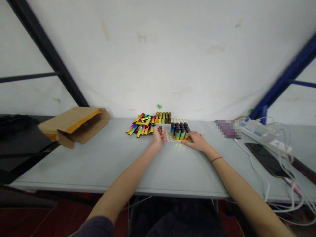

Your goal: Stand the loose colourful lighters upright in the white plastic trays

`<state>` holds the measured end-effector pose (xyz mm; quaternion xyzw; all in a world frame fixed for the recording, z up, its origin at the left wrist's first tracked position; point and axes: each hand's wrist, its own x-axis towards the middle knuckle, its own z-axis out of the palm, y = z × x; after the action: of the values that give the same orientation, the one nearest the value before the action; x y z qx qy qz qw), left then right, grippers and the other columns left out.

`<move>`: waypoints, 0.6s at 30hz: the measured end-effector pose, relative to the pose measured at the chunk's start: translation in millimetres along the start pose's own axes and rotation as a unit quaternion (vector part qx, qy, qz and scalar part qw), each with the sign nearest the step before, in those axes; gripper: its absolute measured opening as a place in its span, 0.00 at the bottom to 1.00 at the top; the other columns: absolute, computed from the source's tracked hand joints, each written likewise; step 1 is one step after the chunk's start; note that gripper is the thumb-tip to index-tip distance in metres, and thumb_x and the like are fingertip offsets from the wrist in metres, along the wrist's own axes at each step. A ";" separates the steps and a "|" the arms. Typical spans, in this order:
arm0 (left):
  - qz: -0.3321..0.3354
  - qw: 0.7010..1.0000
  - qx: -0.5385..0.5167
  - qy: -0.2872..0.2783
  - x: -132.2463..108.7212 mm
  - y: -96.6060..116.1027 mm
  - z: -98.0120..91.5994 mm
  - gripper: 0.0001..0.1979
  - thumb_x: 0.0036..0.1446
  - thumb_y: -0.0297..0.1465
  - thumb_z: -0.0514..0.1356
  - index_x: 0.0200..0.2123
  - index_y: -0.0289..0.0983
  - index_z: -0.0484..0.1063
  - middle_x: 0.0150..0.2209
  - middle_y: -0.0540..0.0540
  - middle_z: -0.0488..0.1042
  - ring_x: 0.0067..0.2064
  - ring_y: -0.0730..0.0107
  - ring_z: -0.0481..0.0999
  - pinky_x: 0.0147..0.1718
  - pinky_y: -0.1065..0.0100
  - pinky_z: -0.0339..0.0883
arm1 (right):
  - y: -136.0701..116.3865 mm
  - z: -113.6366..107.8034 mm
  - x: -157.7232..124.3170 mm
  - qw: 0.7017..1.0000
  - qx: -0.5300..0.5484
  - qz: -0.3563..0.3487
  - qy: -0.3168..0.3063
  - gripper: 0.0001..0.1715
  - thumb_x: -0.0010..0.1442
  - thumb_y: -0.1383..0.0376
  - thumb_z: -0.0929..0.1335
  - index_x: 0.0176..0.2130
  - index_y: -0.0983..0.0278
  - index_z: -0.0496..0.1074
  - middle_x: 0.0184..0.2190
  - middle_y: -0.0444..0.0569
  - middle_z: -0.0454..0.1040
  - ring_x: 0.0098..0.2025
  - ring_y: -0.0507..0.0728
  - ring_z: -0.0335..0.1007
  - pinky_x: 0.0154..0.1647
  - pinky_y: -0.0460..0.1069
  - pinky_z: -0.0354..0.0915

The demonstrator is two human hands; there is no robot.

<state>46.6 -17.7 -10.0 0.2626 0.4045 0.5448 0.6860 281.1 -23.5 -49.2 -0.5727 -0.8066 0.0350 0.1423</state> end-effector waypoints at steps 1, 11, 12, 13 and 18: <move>0.001 1.000 -0.007 0.008 -0.2 -0.5 0.4 0.24 0.65 0.43 0.44 0.18 0.41 0.49 0.12 0.58 0.43 0.11 0.81 0.40 0.12 0.76 0.33 | 0.1 0.4 0.1 1.000 -0.001 0.000 0.001 0.27 0.64 0.42 0.66 0.44 0.62 0.71 0.48 0.59 0.77 0.52 0.69 0.70 0.51 0.61 0.64; 0.031 0.999 0.022 -0.004 4.6 5.5 -6.2 0.22 0.64 0.51 0.47 0.26 0.41 0.59 0.15 0.60 0.49 0.13 0.79 0.47 0.14 0.75 0.42 | -1.2 -0.8 -0.6 1.000 -0.010 -0.004 0.000 0.26 0.65 0.42 0.66 0.44 0.62 0.72 0.50 0.60 0.77 0.52 0.70 0.71 0.51 0.61 0.64; 0.048 0.997 0.055 -0.004 5.8 6.0 -7.2 0.21 0.64 0.51 0.49 0.29 0.41 0.60 0.15 0.60 0.50 0.13 0.79 0.48 0.14 0.75 0.43 | -1.2 -0.8 -0.7 1.000 -0.012 -0.004 0.002 0.26 0.65 0.42 0.66 0.45 0.62 0.72 0.50 0.60 0.77 0.52 0.70 0.71 0.51 0.61 0.64; 0.072 0.993 0.096 -0.004 6.9 6.3 -8.4 0.19 0.64 0.50 0.52 0.31 0.41 0.60 0.16 0.60 0.52 0.14 0.78 0.50 0.15 0.75 0.44 | -1.2 -0.7 -0.8 1.000 -0.013 -0.003 0.004 0.27 0.65 0.42 0.66 0.45 0.62 0.72 0.50 0.60 0.77 0.52 0.70 0.71 0.51 0.61 0.64; 0.280 0.896 0.336 -0.077 9.4 7.8 -16.9 0.15 0.64 0.45 0.58 0.33 0.40 0.66 0.27 0.51 0.69 0.31 0.70 0.71 0.32 0.70 0.66 | -0.2 0.3 -0.7 1.000 -0.011 -0.010 0.009 0.27 0.65 0.43 0.67 0.47 0.62 0.73 0.50 0.60 0.77 0.51 0.70 0.71 0.51 0.61 0.64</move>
<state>29.0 -8.0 -15.3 0.6213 0.4191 0.5242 0.4045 281.0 -24.2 -49.6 -0.5666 -0.8111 0.0199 0.1434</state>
